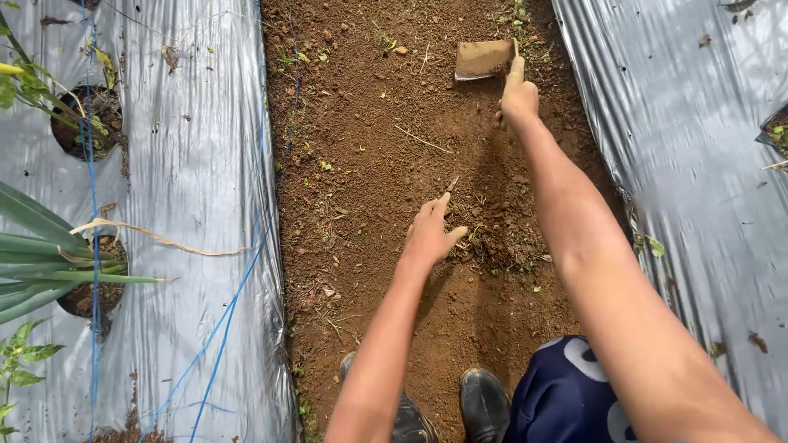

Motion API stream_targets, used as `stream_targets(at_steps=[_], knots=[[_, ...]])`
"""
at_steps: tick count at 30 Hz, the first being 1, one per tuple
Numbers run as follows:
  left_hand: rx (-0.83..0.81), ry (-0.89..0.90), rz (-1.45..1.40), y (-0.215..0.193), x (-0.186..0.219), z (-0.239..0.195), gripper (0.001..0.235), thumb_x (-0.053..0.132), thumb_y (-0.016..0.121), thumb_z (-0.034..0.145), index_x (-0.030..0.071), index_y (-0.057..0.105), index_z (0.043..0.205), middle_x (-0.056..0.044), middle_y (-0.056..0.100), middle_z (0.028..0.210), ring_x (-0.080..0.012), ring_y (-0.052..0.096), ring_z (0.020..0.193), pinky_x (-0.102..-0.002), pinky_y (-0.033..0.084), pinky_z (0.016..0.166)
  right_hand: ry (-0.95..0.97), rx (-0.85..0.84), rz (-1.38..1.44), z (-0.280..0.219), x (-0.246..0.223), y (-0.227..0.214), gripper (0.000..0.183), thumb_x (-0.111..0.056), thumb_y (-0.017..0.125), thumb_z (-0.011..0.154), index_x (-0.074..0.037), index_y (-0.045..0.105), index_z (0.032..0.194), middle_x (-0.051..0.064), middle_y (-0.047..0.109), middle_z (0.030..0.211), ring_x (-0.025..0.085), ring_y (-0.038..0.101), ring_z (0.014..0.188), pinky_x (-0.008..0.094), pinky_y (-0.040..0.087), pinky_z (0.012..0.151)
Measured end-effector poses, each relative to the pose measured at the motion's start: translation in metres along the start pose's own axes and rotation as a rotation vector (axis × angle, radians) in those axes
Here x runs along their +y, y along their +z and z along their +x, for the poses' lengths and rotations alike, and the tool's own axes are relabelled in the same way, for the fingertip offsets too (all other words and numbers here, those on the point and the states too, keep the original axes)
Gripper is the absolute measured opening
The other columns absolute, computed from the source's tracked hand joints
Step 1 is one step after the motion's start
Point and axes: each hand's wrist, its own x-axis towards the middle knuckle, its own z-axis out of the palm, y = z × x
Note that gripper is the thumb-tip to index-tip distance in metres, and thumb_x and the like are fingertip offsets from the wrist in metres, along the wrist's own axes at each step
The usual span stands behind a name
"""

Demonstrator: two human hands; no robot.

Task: The person breaks up soil using a small hand tool and their hands, then gathers soil to place around the base of a plant.

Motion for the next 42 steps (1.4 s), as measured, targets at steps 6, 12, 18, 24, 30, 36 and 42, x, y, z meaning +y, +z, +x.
stream_targets(at_steps=[6, 12, 18, 24, 30, 36, 42], knots=[[0.440, -0.096, -0.250, 0.103, -0.006, 0.005, 0.153, 0.065, 0.091, 0.066, 0.024, -0.025, 0.157, -0.013, -0.034, 0.165, -0.0236, -0.019, 0.157, -0.049, -0.014, 0.126, -0.090, 0.001, -0.277, 0.033, 0.034, 0.044, 0.038, -0.039, 0.032, 0.114, -0.008, 0.052, 0.112, -0.001, 0.056, 0.081, 0.007, 0.044, 0.054, 0.027, 0.038, 0.044], [0.237, -0.097, -0.051, 0.074, 0.014, -0.003, 0.134, 0.071, 0.075, 0.074, 0.018, -0.011, 0.164, -0.016, -0.011, 0.171, -0.0336, -0.010, 0.157, -0.058, -0.006, 0.124, -0.223, -0.064, -0.545, -0.034, 0.086, -0.026, 0.057, -0.043, 0.034, 0.110, 0.005, 0.057, 0.131, 0.029, 0.069, 0.110, 0.043, 0.071, 0.102, 0.053, 0.056, 0.083], [0.337, -0.112, -0.094, 0.111, 0.009, 0.035, 0.144, 0.045, 0.094, 0.068, 0.019, -0.011, 0.163, -0.025, -0.008, 0.168, -0.0397, -0.008, 0.156, -0.057, -0.002, 0.124, -0.047, -0.126, -0.507, -0.058, 0.232, -0.070, 0.060, -0.047, 0.035, 0.108, 0.003, 0.056, 0.134, 0.035, 0.067, 0.116, 0.051, 0.065, 0.114, 0.063, 0.051, 0.093], [0.228, 0.027, -0.095, 0.094, 0.005, 0.027, 0.159, 0.064, 0.090, 0.050, 0.018, -0.011, 0.164, -0.026, -0.017, 0.168, -0.0455, -0.020, 0.154, -0.061, -0.013, 0.120, -0.250, -0.016, -0.310, -0.032, 0.273, -0.081, 0.045, -0.048, 0.044, 0.110, -0.007, 0.061, 0.102, 0.019, 0.066, 0.072, 0.035, 0.066, 0.075, 0.051, 0.050, 0.072], [0.084, 0.039, -0.098, 0.090, -0.002, 0.034, 0.159, 0.052, 0.094, 0.051, 0.024, -0.015, 0.164, -0.022, -0.024, 0.167, -0.0452, -0.027, 0.152, -0.063, -0.018, 0.117, -0.426, 0.013, -0.295, 0.061, 0.103, -0.035, 0.051, -0.060, 0.041, 0.107, -0.011, 0.057, 0.107, 0.009, 0.063, 0.072, 0.027, 0.064, 0.071, 0.049, 0.049, 0.067], [0.043, 0.030, -0.145, 0.094, -0.002, 0.038, 0.154, 0.042, 0.095, 0.056, 0.029, -0.015, 0.164, -0.018, -0.028, 0.167, -0.0436, -0.031, 0.150, -0.063, -0.022, 0.116, -0.143, 0.096, -0.448, -0.018, 0.011, -0.010, 0.057, -0.044, 0.037, 0.107, 0.005, 0.048, 0.133, 0.028, 0.064, 0.129, 0.037, 0.064, 0.124, 0.052, 0.053, 0.099], [0.068, 0.014, -0.156, 0.079, 0.009, 0.025, 0.150, 0.044, 0.094, 0.061, 0.025, -0.013, 0.164, -0.018, -0.024, 0.169, -0.0419, -0.029, 0.152, -0.060, -0.021, 0.117, -0.135, -0.010, -0.599, -0.096, 0.051, -0.054, 0.055, -0.040, 0.042, 0.108, 0.008, 0.056, 0.131, 0.034, 0.066, 0.123, 0.044, 0.064, 0.121, 0.057, 0.052, 0.099]])
